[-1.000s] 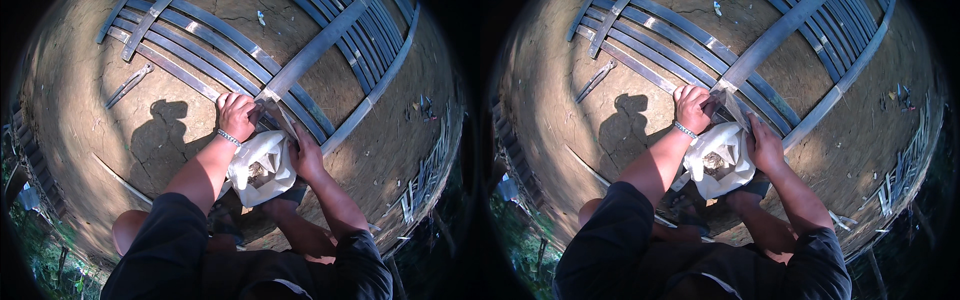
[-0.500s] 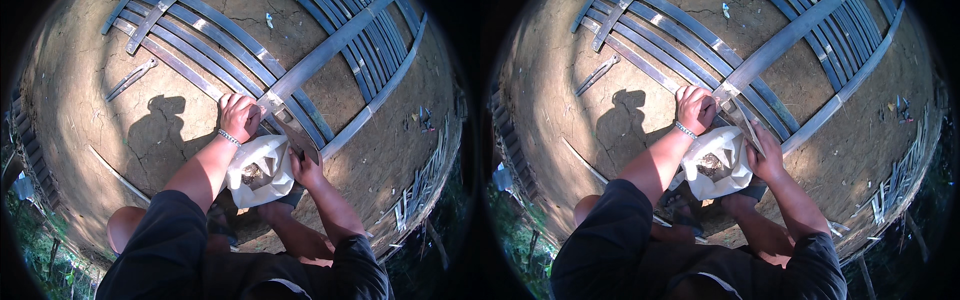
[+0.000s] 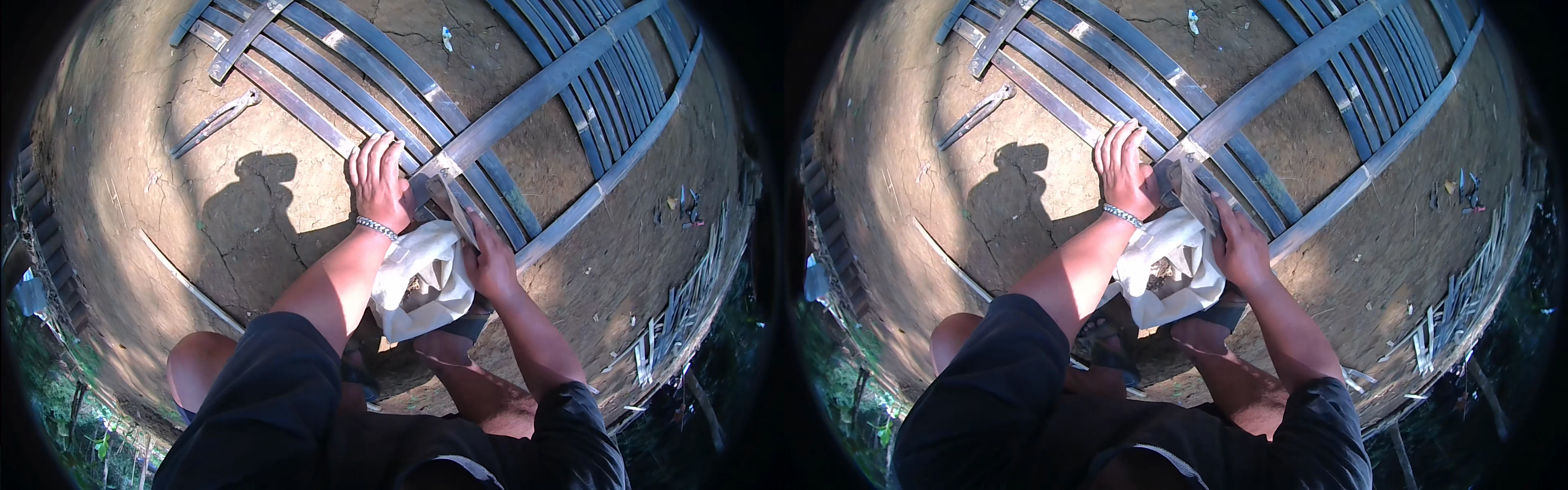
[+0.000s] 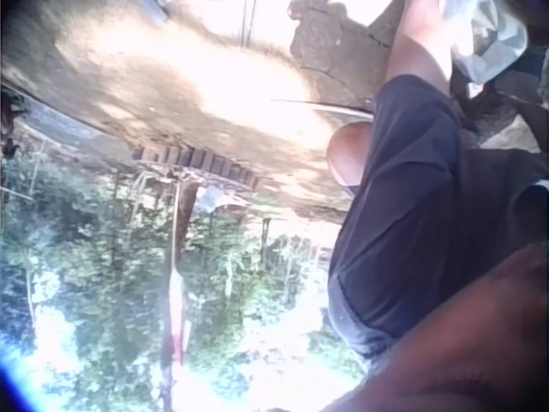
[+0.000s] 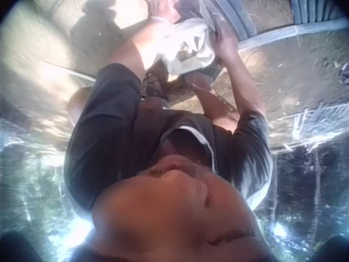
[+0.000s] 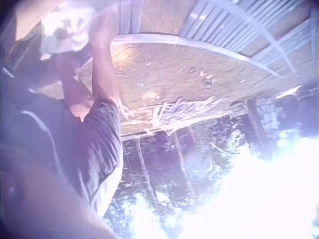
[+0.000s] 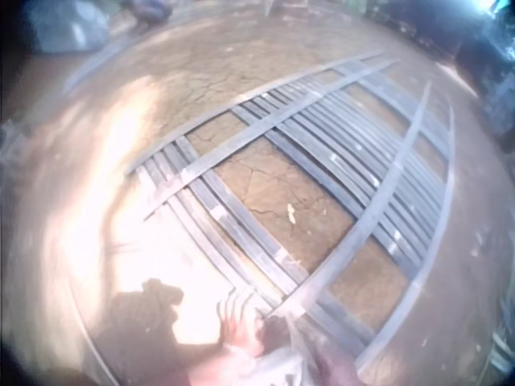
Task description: The person is assembling a bamboo frame by hand and using an axe; they position bamboo strips within a wooden structure, hammer them into place with the side of the axe, and reach into a white bag to retrieve small pegs.
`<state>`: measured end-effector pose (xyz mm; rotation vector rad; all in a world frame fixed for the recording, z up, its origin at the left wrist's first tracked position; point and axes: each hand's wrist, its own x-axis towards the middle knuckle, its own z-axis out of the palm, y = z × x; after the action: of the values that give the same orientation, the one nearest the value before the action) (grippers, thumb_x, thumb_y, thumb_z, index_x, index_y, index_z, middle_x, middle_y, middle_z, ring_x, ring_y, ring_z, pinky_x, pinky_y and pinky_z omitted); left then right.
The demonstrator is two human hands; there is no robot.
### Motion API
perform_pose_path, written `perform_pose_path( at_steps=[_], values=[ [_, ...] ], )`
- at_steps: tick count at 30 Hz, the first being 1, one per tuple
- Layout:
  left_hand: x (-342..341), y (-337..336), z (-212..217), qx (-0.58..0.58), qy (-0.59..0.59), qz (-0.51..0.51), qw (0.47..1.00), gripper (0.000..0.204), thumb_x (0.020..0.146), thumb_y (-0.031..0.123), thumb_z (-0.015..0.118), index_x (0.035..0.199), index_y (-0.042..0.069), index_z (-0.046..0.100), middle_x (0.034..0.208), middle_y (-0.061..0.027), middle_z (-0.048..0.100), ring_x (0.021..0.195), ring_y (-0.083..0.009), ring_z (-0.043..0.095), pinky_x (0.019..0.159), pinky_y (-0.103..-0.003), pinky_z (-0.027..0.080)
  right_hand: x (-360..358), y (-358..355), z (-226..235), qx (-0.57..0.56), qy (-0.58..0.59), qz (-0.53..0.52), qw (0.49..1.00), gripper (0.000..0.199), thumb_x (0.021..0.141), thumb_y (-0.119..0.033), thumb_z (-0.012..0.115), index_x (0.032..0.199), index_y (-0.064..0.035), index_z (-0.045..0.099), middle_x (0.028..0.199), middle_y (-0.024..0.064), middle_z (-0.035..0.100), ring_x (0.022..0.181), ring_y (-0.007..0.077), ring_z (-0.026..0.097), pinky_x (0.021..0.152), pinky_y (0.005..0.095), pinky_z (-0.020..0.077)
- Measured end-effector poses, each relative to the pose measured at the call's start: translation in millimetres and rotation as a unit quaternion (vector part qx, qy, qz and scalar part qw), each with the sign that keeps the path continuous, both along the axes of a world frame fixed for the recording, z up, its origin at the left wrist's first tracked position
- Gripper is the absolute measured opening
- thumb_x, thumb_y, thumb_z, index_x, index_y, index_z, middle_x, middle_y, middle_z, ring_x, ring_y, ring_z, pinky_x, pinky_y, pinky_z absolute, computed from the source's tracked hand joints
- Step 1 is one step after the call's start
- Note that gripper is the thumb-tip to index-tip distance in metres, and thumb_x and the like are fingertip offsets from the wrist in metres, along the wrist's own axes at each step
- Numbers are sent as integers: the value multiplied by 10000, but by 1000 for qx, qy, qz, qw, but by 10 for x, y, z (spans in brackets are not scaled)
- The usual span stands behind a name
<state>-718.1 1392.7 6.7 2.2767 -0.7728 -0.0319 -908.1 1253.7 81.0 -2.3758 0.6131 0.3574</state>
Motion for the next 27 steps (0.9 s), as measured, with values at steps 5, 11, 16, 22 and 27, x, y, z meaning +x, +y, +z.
perform_pose_path(
  at_steps=[5,11,16,22,27],
  values=[
    [-10,10,-4,18,13,12,1000,605,740,23,570,1343,71,563,1456,-148,533,1386,-366,460,1207,-557,236,9,31,107,15,-220,-6,975,475,909,-104,690,1366,-27,581,1115,238,685,938,449,689,802,465,572],
    [-12,38,-82,-10,-24,-9,1000,501,721,3,562,1212,101,587,1331,-131,584,1306,-351,514,1177,-549,283,-92,42,203,89,-190,-85,974,365,914,-57,718,1243,55,602,1046,167,676,973,267,678,879,349,516],
    [-11,16,-93,-71,-36,17,997,453,711,-46,520,1151,52,562,1188,-175,575,1152,-387,546,1085,-553,359,-45,-60,282,71,-106,-115,985,422,929,-86,697,1301,67,568,1080,195,691,974,310,698,886,384,527],
    [47,69,3,-94,-66,36,993,431,725,-20,522,1153,20,551,1188,-193,574,1141,-402,546,1054,-544,386,-175,-105,396,136,-108,-176,969,586,936,-107,694,1464,19,472,1224,233,695,1156,316,694,973,374,524],
    [436,533,0,40,-73,43,996,349,794,146,684,1129,95,603,1251,-106,595,1271,-336,503,1145,-561,277,-590,-206,400,193,-65,-207,957,668,946,-90,679,1533,39,388,1293,229,676,1213,252,663,1025,349,493]
  ],
)
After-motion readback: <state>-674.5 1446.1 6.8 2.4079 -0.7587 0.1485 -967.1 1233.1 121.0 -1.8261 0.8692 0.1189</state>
